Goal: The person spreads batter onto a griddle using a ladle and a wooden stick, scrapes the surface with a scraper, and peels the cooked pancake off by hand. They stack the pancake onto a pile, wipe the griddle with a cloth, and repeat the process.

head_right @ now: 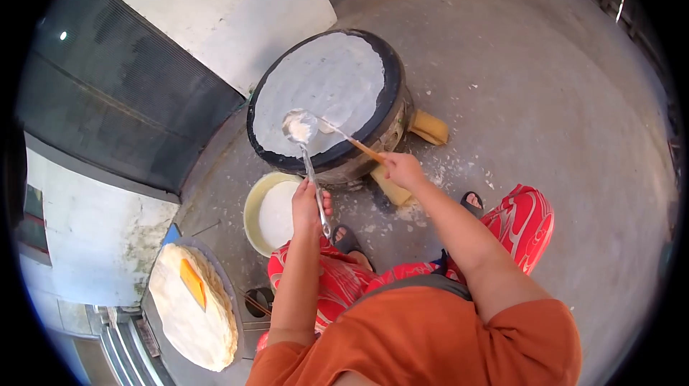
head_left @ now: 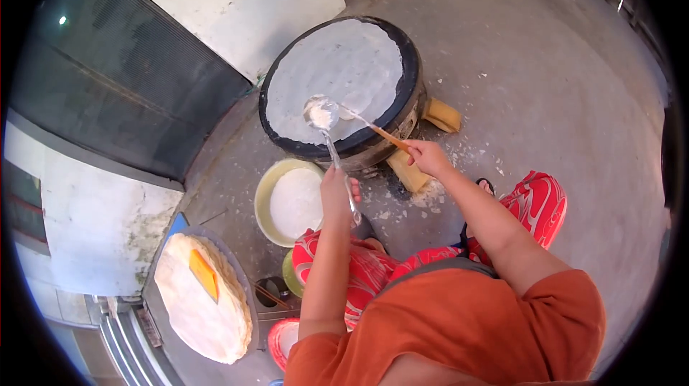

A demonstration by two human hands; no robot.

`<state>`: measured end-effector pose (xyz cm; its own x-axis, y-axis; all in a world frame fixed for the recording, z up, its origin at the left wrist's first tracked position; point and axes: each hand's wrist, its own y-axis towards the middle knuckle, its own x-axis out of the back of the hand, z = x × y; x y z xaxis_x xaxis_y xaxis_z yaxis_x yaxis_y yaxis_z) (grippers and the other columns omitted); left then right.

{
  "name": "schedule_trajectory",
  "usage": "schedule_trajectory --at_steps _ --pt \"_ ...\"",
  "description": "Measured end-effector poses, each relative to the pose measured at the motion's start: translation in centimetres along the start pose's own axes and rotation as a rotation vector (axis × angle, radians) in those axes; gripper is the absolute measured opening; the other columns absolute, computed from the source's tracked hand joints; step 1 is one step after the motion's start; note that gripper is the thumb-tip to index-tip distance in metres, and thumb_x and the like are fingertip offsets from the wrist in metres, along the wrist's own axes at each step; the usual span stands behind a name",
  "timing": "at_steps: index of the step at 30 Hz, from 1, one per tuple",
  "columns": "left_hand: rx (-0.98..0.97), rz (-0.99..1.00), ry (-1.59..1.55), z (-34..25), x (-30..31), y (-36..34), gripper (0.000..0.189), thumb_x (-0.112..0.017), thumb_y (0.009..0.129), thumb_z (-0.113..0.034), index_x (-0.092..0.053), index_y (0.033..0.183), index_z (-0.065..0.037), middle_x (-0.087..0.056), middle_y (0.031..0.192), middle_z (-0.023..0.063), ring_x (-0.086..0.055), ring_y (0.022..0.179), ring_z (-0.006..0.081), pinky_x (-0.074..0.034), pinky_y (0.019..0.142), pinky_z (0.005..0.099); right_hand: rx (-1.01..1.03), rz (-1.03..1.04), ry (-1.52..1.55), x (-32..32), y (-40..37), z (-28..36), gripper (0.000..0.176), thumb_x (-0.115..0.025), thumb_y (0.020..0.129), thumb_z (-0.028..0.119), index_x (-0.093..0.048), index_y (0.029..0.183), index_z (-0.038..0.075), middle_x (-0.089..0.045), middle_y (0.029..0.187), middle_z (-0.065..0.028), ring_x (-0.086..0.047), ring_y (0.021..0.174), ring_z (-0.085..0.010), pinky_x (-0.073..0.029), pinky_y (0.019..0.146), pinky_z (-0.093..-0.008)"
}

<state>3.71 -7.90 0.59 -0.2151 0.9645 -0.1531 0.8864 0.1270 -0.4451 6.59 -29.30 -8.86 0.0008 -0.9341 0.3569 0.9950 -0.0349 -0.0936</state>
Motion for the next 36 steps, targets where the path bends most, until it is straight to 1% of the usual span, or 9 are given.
schedule_trajectory --at_steps 9,10,12,14,18,23,26,30,36 --pt "-0.002 -0.143 0.202 3.6 -2.1 3.8 0.022 -0.031 0.091 -0.017 -0.044 0.105 -0.006 -0.048 0.062 0.0076 -0.043 0.041 0.0129 -0.037 0.034 0.0268 0.127 -0.197 -0.211 -6.0 -2.0 -0.8 0.026 -0.046 0.084 0.011 -0.057 0.108 0.010 -0.057 0.058 -0.0073 -0.055 0.050 -0.0159 -0.044 0.050 -0.0303" --pt "-0.002 -0.146 0.202 3.3 -2.0 3.5 0.022 -0.031 0.091 -0.017 -0.044 0.105 -0.006 -0.048 0.062 0.0076 -0.043 0.041 0.0129 -0.037 0.034 0.0268 -0.122 -0.049 0.050 -5.5 -2.6 2.8 0.027 -0.046 0.084 0.011 -0.057 0.108 0.011 -0.057 0.057 -0.0072 -0.055 0.050 -0.0164 -0.044 0.050 -0.0304" --pt "0.079 -0.116 -0.108 2.3 -1.6 2.6 0.021 -0.032 0.091 -0.015 -0.045 0.102 -0.004 -0.048 0.064 0.0067 -0.043 0.043 0.0128 -0.038 0.036 0.0260 -0.372 0.103 0.312 -4.9 -2.7 4.2 0.027 -0.047 0.084 0.011 -0.057 0.108 0.012 -0.056 0.056 -0.0070 -0.055 0.049 -0.0169 -0.044 0.050 -0.0306" --pt "0.207 0.030 -0.511 1.2 0.7 2.3 0.023 -0.032 0.090 -0.013 -0.044 0.106 -0.002 -0.047 0.065 0.0057 -0.043 0.044 0.0122 -0.038 0.037 0.0255 0.177 -0.125 -0.127 -4.4 -2.0 3.1 0.027 -0.047 0.084 0.012 -0.058 0.109 0.013 -0.056 0.057 -0.0069 -0.055 0.049 -0.0147 -0.044 0.049 -0.0299" --pt "0.448 0.581 -1.448 -1.6 2.8 -0.4 0.033 -0.033 0.087 -0.006 -0.037 0.118 0.006 -0.042 0.065 0.0030 -0.041 0.046 0.0104 -0.039 0.038 0.0235 0.406 -0.140 -0.029 -1.1 -2.4 7.8 0.027 -0.049 0.084 0.018 -0.056 0.110 0.015 -0.061 0.076 -0.0140 -0.059 0.065 -0.0290 -0.046 0.061 -0.0313" --pt "0.424 0.759 -1.562 -4.0 5.8 -3.1 0.044 -0.031 0.085 0.001 -0.024 0.128 0.008 -0.042 0.066 0.0039 -0.043 0.047 0.0107 -0.040 0.039 0.0222 0.149 -0.275 0.173 -1.2 3.4 -0.4 0.028 -0.043 0.089 0.021 -0.055 0.113 0.015 -0.060 0.082 -0.0129 -0.057 0.064 -0.0156 -0.046 0.061 -0.0270" --pt "0.301 0.605 -1.340 -4.9 9.8 -4.7 0.039 -0.033 0.089 -0.006 -0.030 0.125 0.007 -0.041 0.067 0.0035 -0.040 0.047 0.0086 -0.036 0.038 0.0210 -0.081 -0.234 -0.162 -1.4 1.4 -1.9 0.029 -0.043 0.088 0.025 -0.055 0.112 0.013 -0.061 0.098 -0.0154 -0.059 0.083 -0.0206 -0.044 0.075 -0.0284" --pt "0.295 0.209 -0.995 -3.5 16.9 -4.2 0.031 -0.036 0.091 -0.018 -0.042 0.116 -0.002 -0.042 0.068 0.0048 -0.037 0.047 0.0087 -0.031 0.037 0.0209 0.253 0.504 -0.179 -4.7 -4.9 -0.4 0.035 -0.046 0.083 0.023 -0.051 0.116 0.014 -0.062 0.092 -0.0133 -0.059 0.083 -0.0291 -0.045 0.072 -0.0343" --pt "0.438 -0.132 -0.717 5.8 26.0 0.1 0.029 -0.037 0.091 -0.024 -0.047 0.105 0.000 -0.046 0.069 0.0055 -0.040 0.047 0.0094 -0.036 0.038 0.0211 0.171 0.325 -0.264 -1.3 -4.0 4.1 0.052 -0.054 0.078 0.010 -0.039 0.127 0.016 -0.060 0.099 -0.0112 -0.059 0.079 -0.0200 -0.048 0.069 -0.0309"
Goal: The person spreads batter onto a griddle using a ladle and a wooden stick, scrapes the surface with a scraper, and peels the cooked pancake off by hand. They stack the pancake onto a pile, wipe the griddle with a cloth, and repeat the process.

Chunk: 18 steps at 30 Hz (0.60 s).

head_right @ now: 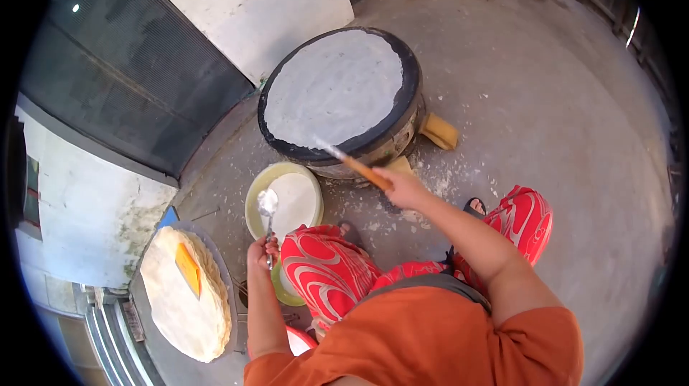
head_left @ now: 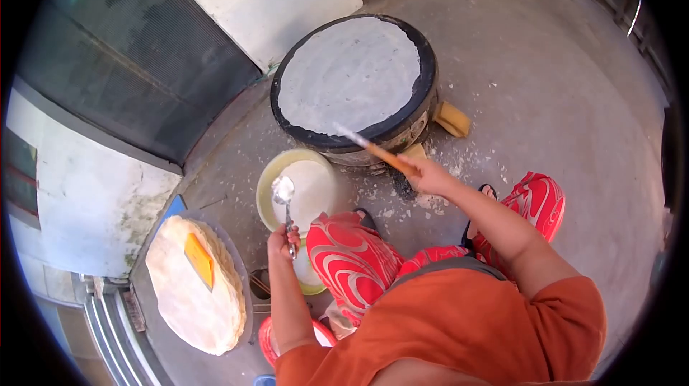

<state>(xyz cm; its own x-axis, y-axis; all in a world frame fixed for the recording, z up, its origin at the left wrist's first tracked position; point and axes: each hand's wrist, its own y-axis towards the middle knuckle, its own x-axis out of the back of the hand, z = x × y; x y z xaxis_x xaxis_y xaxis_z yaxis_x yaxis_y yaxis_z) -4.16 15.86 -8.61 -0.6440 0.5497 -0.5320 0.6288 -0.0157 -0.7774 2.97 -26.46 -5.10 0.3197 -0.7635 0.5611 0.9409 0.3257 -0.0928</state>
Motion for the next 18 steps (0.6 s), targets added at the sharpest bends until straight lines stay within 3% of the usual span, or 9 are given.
schedule_trajectory --at_steps 1,3,5,6,8,9,11,15,18 --pt "0.014 0.079 0.017 0.6 1.9 1.7 0.034 -0.037 0.090 -0.028 -0.045 0.105 0.001 -0.049 0.074 0.0090 -0.043 0.051 0.0137 -0.041 0.045 0.0246 0.000 0.004 -0.004 1.1 -0.3 1.4 0.052 -0.054 0.078 0.010 -0.039 0.127 0.016 -0.060 0.099 -0.0112 -0.059 0.079 -0.0200 -0.048 0.069 -0.0309" --pt "0.024 0.163 0.031 2.4 3.7 3.6 0.039 -0.037 0.090 -0.032 -0.044 0.104 0.003 -0.051 0.079 0.0124 -0.046 0.056 0.0180 -0.045 0.051 0.0281 -0.051 0.058 0.864 3.4 -1.3 4.9 0.064 -0.049 0.076 -0.006 -0.031 0.133 0.017 -0.055 0.109 -0.0110 -0.057 0.066 -0.0141 -0.047 0.057 -0.0249" --pt "-0.056 0.006 0.071 4.9 3.9 5.3 0.043 -0.039 0.089 -0.035 -0.044 0.105 0.004 -0.055 0.088 0.0155 -0.048 0.061 0.0257 -0.047 0.060 0.0370 -0.133 0.082 0.921 4.2 -1.2 4.7 0.069 -0.049 0.075 -0.008 -0.025 0.134 0.016 -0.050 0.115 -0.0106 -0.056 0.067 -0.0135 -0.046 0.056 -0.0238" --pt "-0.055 0.015 0.067 5.0 4.9 6.8 0.043 -0.039 0.089 -0.035 -0.044 0.105 0.004 -0.055 0.088 0.0155 -0.048 0.061 0.0257 -0.047 0.060 0.0370 -0.220 0.108 0.982 4.8 -1.3 4.2 0.074 -0.049 0.073 -0.011 -0.019 0.136 0.015 -0.045 0.121 -0.0102 -0.055 0.067 -0.0129 -0.046 0.054 -0.0226" --pt "-0.067 -0.026 0.250 5.0 8.8 11.7 0.039 -0.040 0.088 -0.033 -0.046 0.105 0.001 -0.055 0.097 0.0159 -0.052 0.071 0.0307 -0.046 0.070 0.0411 -0.293 0.087 0.903 4.5 0.2 0.5 0.078 -0.052 0.071 -0.008 -0.014 0.137 0.012 -0.047 0.118 -0.0109 -0.054 0.061 -0.0127 -0.046 0.051 -0.0230" --pt "-0.292 -0.328 0.390 2.9 12.1 15.8 0.036 -0.043 0.087 -0.028 -0.047 0.109 0.000 -0.053 0.104 0.0138 -0.051 0.087 0.0275 -0.043 0.079 0.0382 -0.187 0.021 0.906 4.8 0.4 0.1 0.077 -0.051 0.072 -0.008 -0.014 0.137 0.011 -0.047 0.117 -0.0102 -0.054 0.060 -0.0119 -0.046 0.050 -0.0226" --pt "-0.378 -0.477 0.392 2.0 -2.0 3.7 0.037 -0.047 0.084 -0.022 -0.046 0.115 -0.002 -0.048 0.113 0.0116 -0.045 0.102 0.0236 -0.038 0.087 0.0366 -0.052 -0.100 0.992 5.9 0.1 3.7 0.071 -0.047 0.074 -0.008 -0.017 0.136 0.009 -0.048 0.117 -0.0085 -0.051 0.056 -0.0104 -0.042 0.045 -0.0216" --pt "-0.645 -0.078 0.115 0.3 -13.9 -2.9 0.038 -0.050 0.082 -0.017 -0.045 0.117 0.000 -0.043 0.116 0.0101 -0.040 0.107 0.0230 -0.037 0.090 0.0385 -0.224 -0.072 0.850 7.0 2.6 2.5 0.059 -0.042 0.083 0.000 -0.019 0.136 0.015 -0.050 0.108 -0.0049 -0.046 0.052 -0.0063 -0.037 0.039 -0.0185" --pt "-0.616 0.147 -0.008 1.8 -21.7 -5.6 0.036 -0.050 0.081 -0.015 -0.046 0.114 0.001 -0.043 0.113 0.0103 -0.042 0.103 0.0245 -0.038 0.089 0.0399 -0.294 -0.094 0.786 6.9 5.3 0.3 0.054 -0.039 0.086 0.004 -0.020 0.136 0.015 -0.051 0.102 -0.0041 -0.043 0.049 -0.0050 -0.034 0.036 -0.0180"
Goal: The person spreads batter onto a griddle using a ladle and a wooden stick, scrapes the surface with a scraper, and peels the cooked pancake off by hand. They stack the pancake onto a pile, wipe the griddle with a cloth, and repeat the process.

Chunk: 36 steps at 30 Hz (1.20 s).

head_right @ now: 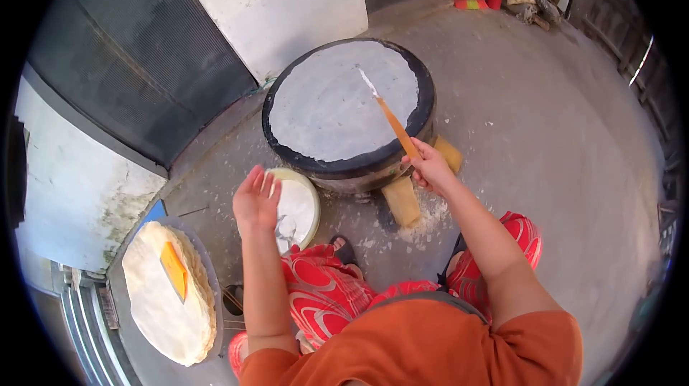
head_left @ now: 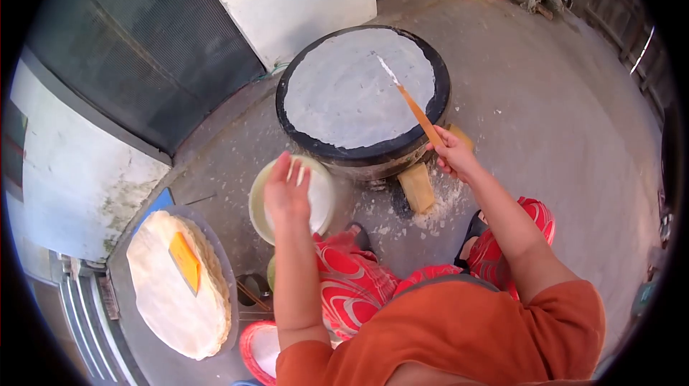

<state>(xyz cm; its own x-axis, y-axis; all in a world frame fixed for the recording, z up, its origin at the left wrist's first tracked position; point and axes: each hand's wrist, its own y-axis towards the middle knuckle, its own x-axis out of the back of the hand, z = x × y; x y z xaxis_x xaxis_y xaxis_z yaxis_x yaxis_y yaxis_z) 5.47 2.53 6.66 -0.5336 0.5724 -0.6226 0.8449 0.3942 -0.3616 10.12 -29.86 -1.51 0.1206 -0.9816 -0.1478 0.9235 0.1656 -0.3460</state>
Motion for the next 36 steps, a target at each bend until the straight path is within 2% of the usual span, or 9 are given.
schedule_trajectory --at_steps 4,11,19,22,24,28,31,34,36 --pt "0.157 0.075 -0.120 3.9 -5.1 0.7 0.029 -0.053 0.080 -0.012 -0.050 0.106 0.000 -0.047 0.109 0.0091 -0.044 0.096 0.0234 -0.041 0.081 0.0381 -0.019 -0.088 -0.060 -0.7 4.0 1.5 0.051 -0.035 0.085 0.006 -0.025 0.134 0.015 -0.053 0.097 -0.0045 -0.042 0.045 -0.0070 -0.032 0.034 -0.0208" --pt "0.426 0.026 0.018 9.2 -5.2 1.3 0.027 -0.050 0.081 -0.011 -0.050 0.106 -0.002 -0.050 0.106 0.0070 -0.049 0.087 0.0199 -0.043 0.073 0.0341 -0.068 -0.133 -0.147 -0.3 10.9 1.7 0.047 -0.028 0.084 0.008 -0.032 0.131 0.014 -0.054 0.090 -0.0052 -0.043 0.046 -0.0102 -0.035 0.037 -0.0239" --pt "0.374 0.113 0.044 8.9 -5.8 0.3 0.026 -0.050 0.081 -0.010 -0.050 0.105 0.001 -0.049 0.101 0.0097 -0.050 0.089 0.0227 -0.043 0.076 0.0351 -0.106 -0.178 -0.296 -1.0 14.9 2.3 0.045 -0.030 0.085 0.011 -0.038 0.129 0.017 -0.054 0.075 -0.0062 -0.046 0.049 -0.0116 -0.039 0.040 -0.0255" --pt "0.383 0.118 0.046 8.9 -5.7 0.6 0.026 -0.050 0.081 -0.011 -0.050 0.105 0.001 -0.050 0.101 0.0095 -0.050 0.088 0.0224 -0.043 0.075 0.0346 -0.042 -0.283 -0.562 -1.3 16.4 1.3 0.039 -0.036 0.086 0.017 -0.046 0.124 0.018 -0.048 0.068 -0.0004 -0.038 0.043 -0.0095 -0.033 0.037 -0.0238" --pt "0.387 0.129 0.041 8.8 -5.7 0.4 0.026 -0.050 0.081 -0.011 -0.050 0.104 0.001 -0.050 0.101 0.0095 -0.050 0.088 0.0225 -0.043 0.075 0.0342 0.179 -0.320 -0.771 -1.0 17.7 -0.5 0.036 -0.040 0.085 0.017 -0.052 0.119 0.018 -0.048 0.061 0.0018 -0.035 0.040 -0.0090 -0.030 0.036 -0.0241" --pt "0.386 0.143 0.048 8.3 -5.8 0.3 0.026 -0.051 0.081 -0.011 -0.050 0.104 0.001 -0.051 0.101 0.0096 -0.050 0.089 0.0227 -0.043 0.075 0.0342 -0.016 -0.283 -0.490 -2.3 13.9 2.5 0.035 -0.041 0.084 0.016 -0.055 0.116 0.016 -0.052 0.059 0.0008 -0.037 0.041 -0.0085 -0.029 0.036 -0.0243" --pt "0.418 0.148 0.048 8.4 -5.6 0.5 0.024 -0.049 0.083 -0.010 -0.047 0.106 -0.002 -0.053 0.107 0.0080 -0.053 0.086 0.0193 -0.044 0.073 0.0336 0.141 -0.366 -0.396 -1.1 14.0 1.2 0.036 -0.041 0.083 0.015 -0.053 0.118 0.015 -0.057 0.065 -0.0005 -0.039 0.043 -0.0077 -0.029 0.036 -0.0239" --pt "0.440 0.156 0.034 8.4 -5.6 0.5 0.024 -0.049 0.083 -0.011 -0.047 0.106 -0.003 -0.053 0.107 0.0081 -0.053 0.087 0.0197 -0.044 0.073 0.0339 0.353 -0.259 -0.681 -0.1 15.3 -1.4 0.037 -0.042 0.083 0.015 -0.051 0.119 0.013 -0.059 0.073 -0.0014 -0.040 0.045 -0.0069 -0.030 0.036 -0.0232" --pt "0.423 0.152 0.043 8.4 -5.8 0.2 0.025 -0.051 0.080 -0.011 -0.051 0.103 0.001 -0.052 0.101 0.0094 -0.051 0.090 0.0232 -0.043 0.075 0.0337 -0.096 -0.152 -0.344 -1.6 12.5 2.2 0.036 -0.043 0.083 0.015 -0.052 0.118 0.013 -0.057 0.075 -0.0007 -0.040 0.046 -0.0057 -0.031 0.037 -0.0214"
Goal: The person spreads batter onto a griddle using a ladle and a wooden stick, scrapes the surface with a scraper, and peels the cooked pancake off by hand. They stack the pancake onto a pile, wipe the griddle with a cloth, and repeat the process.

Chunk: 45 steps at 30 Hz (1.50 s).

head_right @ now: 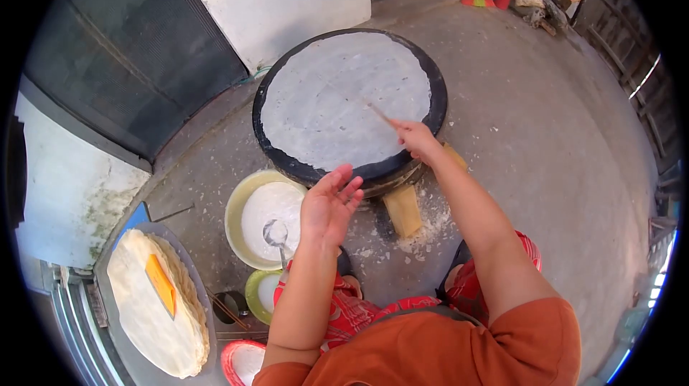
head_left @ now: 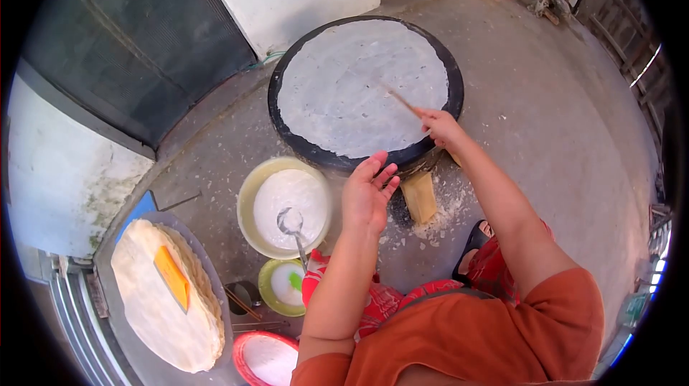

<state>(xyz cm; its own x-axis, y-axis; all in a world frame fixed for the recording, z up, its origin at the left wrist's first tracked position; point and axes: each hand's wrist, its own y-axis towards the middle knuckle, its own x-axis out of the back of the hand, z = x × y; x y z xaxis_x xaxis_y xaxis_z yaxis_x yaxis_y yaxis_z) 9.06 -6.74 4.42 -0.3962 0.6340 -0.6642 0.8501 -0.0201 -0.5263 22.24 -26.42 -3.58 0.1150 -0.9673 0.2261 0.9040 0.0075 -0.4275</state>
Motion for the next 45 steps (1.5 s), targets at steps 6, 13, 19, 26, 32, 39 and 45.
schedule_trajectory --at_steps 6,13,19,26,32,39,45 --pt "0.008 0.019 -0.005 0.1 0.0 0.1 0.026 -0.052 0.080 -0.011 -0.052 0.103 0.001 -0.052 0.100 0.0092 -0.052 0.089 0.0230 -0.043 0.075 0.0337 0.141 0.090 -0.293 -0.6 1.3 1.8 0.035 -0.039 0.086 0.014 -0.051 0.119 0.018 -0.051 0.068 -0.0005 -0.038 0.046 -0.0050 -0.032 0.038 -0.0189" --pt "0.015 -0.004 0.002 0.2 0.0 0.3 0.026 -0.052 0.080 -0.013 -0.052 0.103 0.000 -0.052 0.101 0.0085 -0.052 0.089 0.0219 -0.043 0.075 0.0333 -0.041 0.036 0.131 -0.2 3.3 3.0 0.040 -0.030 0.091 0.013 -0.032 0.131 0.019 -0.053 0.075 -0.0038 -0.038 0.047 -0.0075 -0.033 0.037 -0.0204" --pt "0.016 0.010 0.002 0.2 -0.1 0.2 0.026 -0.051 0.080 -0.014 -0.052 0.103 -0.001 -0.052 0.101 0.0082 -0.052 0.090 0.0215 -0.043 0.075 0.0331 -0.012 -0.021 0.032 -1.1 5.5 2.5 0.039 -0.032 0.088 0.015 -0.042 0.126 0.017 -0.052 0.071 -0.0062 -0.040 0.042 -0.0100 -0.036 0.036 -0.0249" --pt "0.014 0.027 0.010 0.1 -0.1 0.1 0.026 -0.050 0.081 -0.013 -0.052 0.103 0.000 -0.052 0.101 0.0084 -0.051 0.090 0.0216 -0.043 0.075 0.0329 0.139 -0.137 -0.311 -3.8 7.1 3.4 0.030 -0.039 0.087 0.023 -0.057 0.110 0.016 -0.051 0.057 -0.0046 -0.040 0.036 -0.0123 -0.035 0.034 -0.0274" --pt "0.015 0.020 0.007 0.1 -0.1 0.1 0.026 -0.050 0.081 -0.013 -0.052 0.104 0.000 -0.052 0.102 0.0086 -0.051 0.091 0.0216 -0.043 0.075 0.0330 0.168 -0.098 -0.664 -4.6 6.8 2.7 0.031 -0.039 0.086 0.021 -0.055 0.112 0.016 -0.058 0.079 -0.0119 -0.055 0.052 -0.0218 -0.042 0.041 -0.0342" --pt "0.020 0.038 0.011 0.0 0.1 0.0 0.025 -0.050 0.081 -0.013 -0.052 0.103 0.000 -0.053 0.101 0.0083 -0.051 0.090 0.0214 -0.043 0.075 0.0330 0.222 -0.352 -0.063 -1.9 9.3 -3.9 0.030 -0.039 0.086 0.020 -0.056 0.111 0.016 -0.059 0.073 -0.0127 -0.055 0.057 -0.0238 -0.042 0.046 -0.0342" --pt "0.020 0.054 0.005 -0.1 -0.1 -0.2 0.025 -0.051 0.081 -0.013 -0.052 0.102 -0.001 -0.053 0.099 0.0080 -0.052 0.090 0.0208 -0.043 0.075 0.0331 0.180 0.170 -0.193 -6.3 1.8 -0.1 0.032 -0.037 0.088 0.018 -0.055 0.114 0.017 -0.053 0.063 -0.0049 -0.044 0.044 -0.0108 -0.036 0.037 -0.0242"
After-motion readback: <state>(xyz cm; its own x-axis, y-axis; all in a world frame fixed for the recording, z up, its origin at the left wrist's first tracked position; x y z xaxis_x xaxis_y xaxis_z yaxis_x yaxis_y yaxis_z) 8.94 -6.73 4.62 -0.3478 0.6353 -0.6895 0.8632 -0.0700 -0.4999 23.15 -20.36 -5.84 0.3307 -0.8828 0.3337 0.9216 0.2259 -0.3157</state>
